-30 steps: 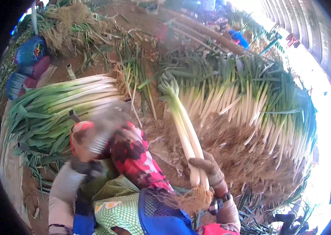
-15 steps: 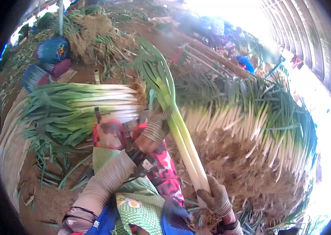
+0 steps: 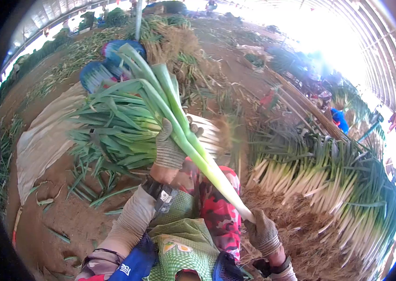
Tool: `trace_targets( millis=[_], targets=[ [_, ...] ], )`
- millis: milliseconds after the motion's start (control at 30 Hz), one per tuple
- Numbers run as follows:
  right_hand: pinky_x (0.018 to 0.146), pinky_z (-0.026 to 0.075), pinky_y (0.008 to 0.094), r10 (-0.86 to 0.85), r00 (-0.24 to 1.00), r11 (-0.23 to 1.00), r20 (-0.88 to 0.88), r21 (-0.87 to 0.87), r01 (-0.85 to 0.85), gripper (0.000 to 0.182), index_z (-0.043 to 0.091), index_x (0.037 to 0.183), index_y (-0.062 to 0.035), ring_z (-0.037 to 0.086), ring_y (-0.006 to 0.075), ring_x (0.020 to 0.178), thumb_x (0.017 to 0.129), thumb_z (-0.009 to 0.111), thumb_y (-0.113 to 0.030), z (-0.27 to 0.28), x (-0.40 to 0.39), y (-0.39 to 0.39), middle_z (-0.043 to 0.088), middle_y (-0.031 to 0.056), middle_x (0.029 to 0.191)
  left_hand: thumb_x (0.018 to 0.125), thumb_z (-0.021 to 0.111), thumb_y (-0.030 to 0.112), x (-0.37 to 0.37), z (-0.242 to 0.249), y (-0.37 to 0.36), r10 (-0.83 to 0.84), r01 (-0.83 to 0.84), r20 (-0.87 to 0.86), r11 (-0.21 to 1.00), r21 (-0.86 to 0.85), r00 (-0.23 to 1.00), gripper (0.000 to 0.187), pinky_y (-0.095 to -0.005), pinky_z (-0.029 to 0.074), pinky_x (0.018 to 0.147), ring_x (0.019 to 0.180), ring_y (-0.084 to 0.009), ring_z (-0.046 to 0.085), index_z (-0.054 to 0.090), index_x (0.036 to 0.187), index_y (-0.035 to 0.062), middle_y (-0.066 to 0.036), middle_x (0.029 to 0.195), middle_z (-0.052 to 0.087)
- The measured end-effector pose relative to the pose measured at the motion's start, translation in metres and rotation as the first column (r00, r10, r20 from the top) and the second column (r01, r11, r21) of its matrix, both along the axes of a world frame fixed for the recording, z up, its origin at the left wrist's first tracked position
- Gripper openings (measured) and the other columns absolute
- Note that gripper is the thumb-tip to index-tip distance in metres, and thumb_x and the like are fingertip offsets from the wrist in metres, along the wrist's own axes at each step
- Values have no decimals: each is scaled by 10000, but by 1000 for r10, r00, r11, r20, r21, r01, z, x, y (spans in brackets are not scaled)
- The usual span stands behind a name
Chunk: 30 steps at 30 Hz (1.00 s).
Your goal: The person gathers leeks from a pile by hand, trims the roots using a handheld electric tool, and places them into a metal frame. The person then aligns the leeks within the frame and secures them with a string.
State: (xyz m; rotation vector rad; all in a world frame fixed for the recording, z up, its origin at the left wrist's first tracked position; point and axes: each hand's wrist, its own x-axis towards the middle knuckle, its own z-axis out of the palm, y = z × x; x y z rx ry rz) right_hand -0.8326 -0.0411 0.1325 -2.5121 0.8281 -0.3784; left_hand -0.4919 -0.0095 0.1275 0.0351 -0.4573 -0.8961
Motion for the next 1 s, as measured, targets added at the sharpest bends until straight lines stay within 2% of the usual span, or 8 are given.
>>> trace_targets(
  millis=[200, 267, 400, 500, 600, 700, 900, 1000],
  targets=[
    [697, 511, 451, 123, 992, 991, -9, 54, -123, 578, 417, 1271, -81, 625, 423, 869, 775, 696, -184, -1, 46, -35, 632, 210, 972, 807, 667, 423, 29, 12, 37, 95, -95, -1, 995, 33, 995, 566, -484, 424, 991, 962, -271, 566, 528, 1117, -30, -103, 953, 581],
    [731, 511, 357, 203, 977, 968, 71, 132, -211, 557, 512, 1208, -75, 652, 277, 887, 729, 771, -188, 5, 58, -56, 636, 155, 1005, 856, 641, 366, 43, 22, 50, 207, -209, 37, 977, 52, 978, 482, -403, 514, 863, 986, -253, 598, 522, 1193, 43, -111, 1091, 604],
    [742, 504, 325, 286, 953, 900, 102, 312, -304, 435, 574, 1157, -60, 634, 185, 859, 777, 741, -188, 39, 98, -97, 634, 111, 961, 873, 589, 414, 112, 64, 99, 305, -270, 223, 947, -175, 926, 648, -494, 355, 1048, 1228, -311, 435, 380, 1350, 28, -166, 1316, 450],
    [727, 525, 324, 547, 833, 835, 83, -115, -537, 517, 558, 1159, -37, 672, 234, 822, 708, 771, -174, 59, 153, -140, 658, 118, 955, 869, 613, 376, 180, 91, 131, 18, 5, 205, 994, -111, 979, 612, -515, 371, 1026, 1233, -305, 442, 416, 1326, 19, -174, 1333, 459],
    [650, 518, 393, 549, 832, 809, 79, -301, -505, 413, 509, 1149, -36, 645, 345, 770, 758, 618, -108, 68, 225, -180, 637, 175, 863, 863, 636, 321, 202, 131, 127, 784, -881, 402, 424, 209, 473, 521, -494, 394, 1007, 1167, -295, 502, 498, 1249, -1, -157, 1258, 535],
    [674, 520, 422, 512, 852, 808, 105, -397, -436, 438, 505, 1178, -42, 640, 364, 803, 770, 630, -139, 54, 297, -232, 645, 182, 892, 865, 640, 252, 246, 154, 107, 816, -928, 440, 325, 184, 374, 411, -474, 412, 1000, 1115, -282, 545, 557, 1185, 6, -131, 1189, 590],
    [746, 507, 444, 466, 884, 871, 16, -182, -456, 426, 540, 1182, -105, 643, 355, 848, 788, 638, -235, -51, 398, -336, 655, 176, 854, 831, 681, 312, 338, 65, 22, 498, -653, 460, 340, 676, 735, 438, -401, 417, 989, 1051, -261, 541, 559, 1173, 66, -103, 1137, 589],
    [877, 461, 449, 325, 868, 938, -376, 15, -345, 480, 526, 1255, -124, 604, 358, 995, 812, 631, -279, -128, 416, -363, 635, 193, 1043, 780, 737, 321, 396, -50, 1, 105, -394, 397, -47, 918, 912, 420, -457, 455, 873, 999, -306, 557, 568, 1076, 76, -113, 982, 594]
  ],
)
